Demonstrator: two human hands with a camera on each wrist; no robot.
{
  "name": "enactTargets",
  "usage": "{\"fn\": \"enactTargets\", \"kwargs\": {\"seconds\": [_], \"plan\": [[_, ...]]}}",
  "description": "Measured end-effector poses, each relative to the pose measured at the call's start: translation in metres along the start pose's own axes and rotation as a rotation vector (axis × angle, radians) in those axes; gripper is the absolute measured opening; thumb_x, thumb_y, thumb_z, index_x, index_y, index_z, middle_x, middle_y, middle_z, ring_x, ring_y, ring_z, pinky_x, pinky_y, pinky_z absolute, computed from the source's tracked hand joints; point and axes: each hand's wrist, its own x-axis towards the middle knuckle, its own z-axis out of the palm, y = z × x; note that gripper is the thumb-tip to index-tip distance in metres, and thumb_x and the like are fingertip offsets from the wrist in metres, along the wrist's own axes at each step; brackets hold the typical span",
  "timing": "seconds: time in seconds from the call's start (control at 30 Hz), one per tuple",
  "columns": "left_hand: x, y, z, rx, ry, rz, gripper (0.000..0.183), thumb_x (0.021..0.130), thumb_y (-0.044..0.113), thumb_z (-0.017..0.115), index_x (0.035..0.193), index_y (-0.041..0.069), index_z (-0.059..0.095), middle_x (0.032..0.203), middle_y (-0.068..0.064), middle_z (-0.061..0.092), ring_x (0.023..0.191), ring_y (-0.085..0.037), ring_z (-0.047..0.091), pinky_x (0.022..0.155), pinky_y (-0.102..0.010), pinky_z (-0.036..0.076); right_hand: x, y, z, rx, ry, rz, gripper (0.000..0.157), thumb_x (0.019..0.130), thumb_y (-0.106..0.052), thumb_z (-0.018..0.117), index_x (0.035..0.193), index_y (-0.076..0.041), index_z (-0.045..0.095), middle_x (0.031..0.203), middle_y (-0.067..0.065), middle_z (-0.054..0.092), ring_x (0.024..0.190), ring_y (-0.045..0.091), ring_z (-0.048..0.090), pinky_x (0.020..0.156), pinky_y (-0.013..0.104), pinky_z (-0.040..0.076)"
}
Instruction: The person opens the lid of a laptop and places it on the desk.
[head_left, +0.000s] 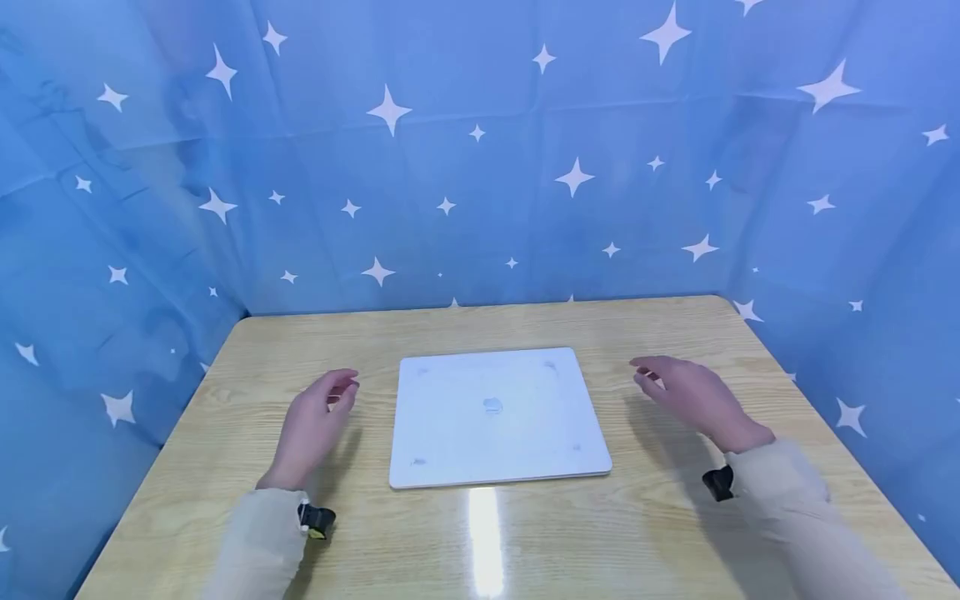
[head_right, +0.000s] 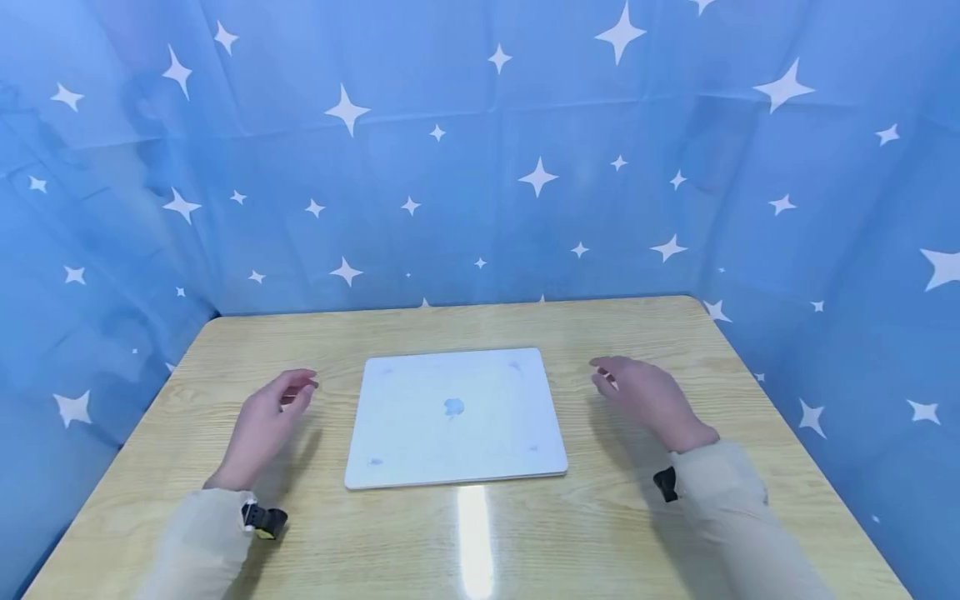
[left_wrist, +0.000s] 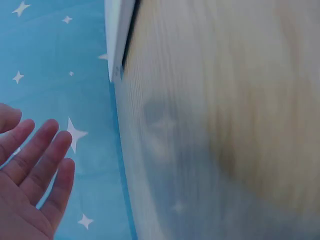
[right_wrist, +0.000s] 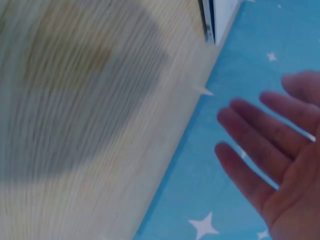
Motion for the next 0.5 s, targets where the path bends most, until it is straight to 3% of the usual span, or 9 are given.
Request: {"fn": "enactTargets", "kwargs": {"seconds": [0.1, 0.5], "plan": [[-0.003, 0.006, 0.007, -0.032, -0.015, -0.018, 0.036, 0.092, 0.038, 0.044, 0.120, 0.017, 0.053, 0.107, 0.001, 0.060, 0.096, -0.019, 0.056, 0.081, -0.040, 0.045, 0.000, -0.004, 0.006, 0.023, -0.049, -0.009, 0.040, 0.092, -0.037, 0.045, 0.119, -0.011, 0.058, 0.100, 0.003, 0.064, 0.084, 0.017, 0.061, 0.069, 0.040, 0.048], [-0.013, 0.015, 0.034, -0.310, -0.069, -0.230, 0.039, 0.088, 0.046, 0.047, 0.117, 0.021, 0.054, 0.113, 0.001, 0.058, 0.102, -0.018, 0.054, 0.087, -0.038, 0.043, -0.005, -0.039, 0.026, 0.160, 0.030, -0.023, 0.035, 0.092, -0.034, 0.047, 0.119, -0.014, 0.059, 0.115, 0.004, 0.060, 0.098, 0.022, 0.058, 0.079, 0.043, 0.047]]}}
